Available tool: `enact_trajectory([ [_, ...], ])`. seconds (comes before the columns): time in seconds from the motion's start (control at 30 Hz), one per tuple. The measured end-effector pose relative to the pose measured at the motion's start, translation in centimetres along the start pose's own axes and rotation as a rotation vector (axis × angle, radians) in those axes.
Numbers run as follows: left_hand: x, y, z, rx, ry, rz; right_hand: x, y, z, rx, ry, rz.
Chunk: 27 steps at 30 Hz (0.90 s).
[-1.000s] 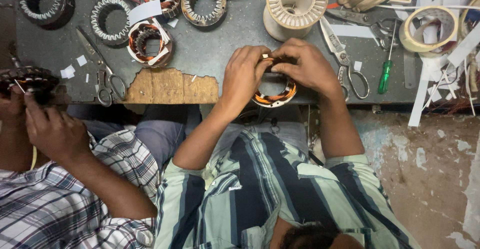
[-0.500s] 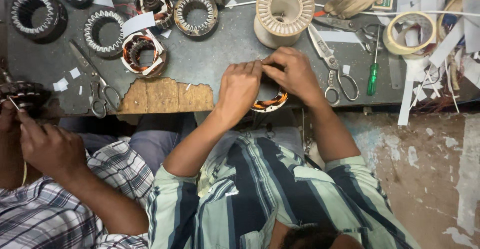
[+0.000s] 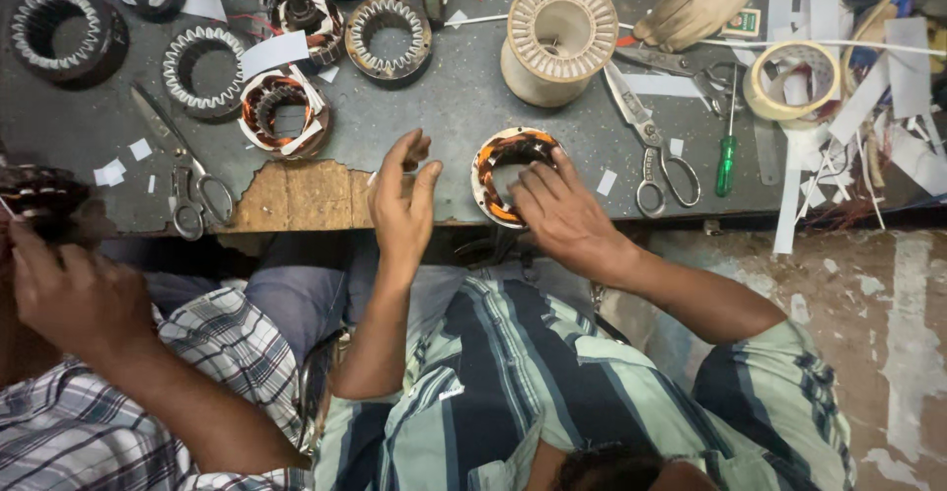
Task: The person wraps a copper-wound stator with tape, then uses scissors to cut small pieces of white paper and places them into the stator slots. They later cut a long strip from a white sheet and continue handling the stator and other components on the table.
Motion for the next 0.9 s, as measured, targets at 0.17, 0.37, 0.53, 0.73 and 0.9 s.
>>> enact_trajectory([
  [0.17, -1.1, -1.1, -1.9, -0.128, -0.238, 0.024, 2.3, -0.3, 1.0, 0.060, 0.415, -0.104],
  [0.37, -1.9, -0.7, -3.1, -0.131, -0.405, 0.044, 3.7, -0.8, 1.5, 0.771, 1.812, -0.016],
  [0.53, -1.2, 0.2, -3.0, -0.161, -0.358, 0.017, 7.9, 0.2, 1.2, 0.919, 2.493, 0.084],
  [0.73, -0.7, 0.6, -3.4, -0.127, -0.237, 0.075, 7.5, -3.5, 3.7, 0.998, 1.860, -0.065],
  [0.9, -0.9, 0.8, -3.8, 0.081, 0.142, 0.132, 0.1, -5.8, 4.6, 0.944, 1.031, 0.275],
])
Point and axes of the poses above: each hand's wrist, its own y-axis towards the middle knuckle, its own x-axis out of the palm, z = x × y, the point moved 1 cm from there along y, towards the middle knuckle, and after that the axes turned 15 degrees about -y, right-handed, at the moved point
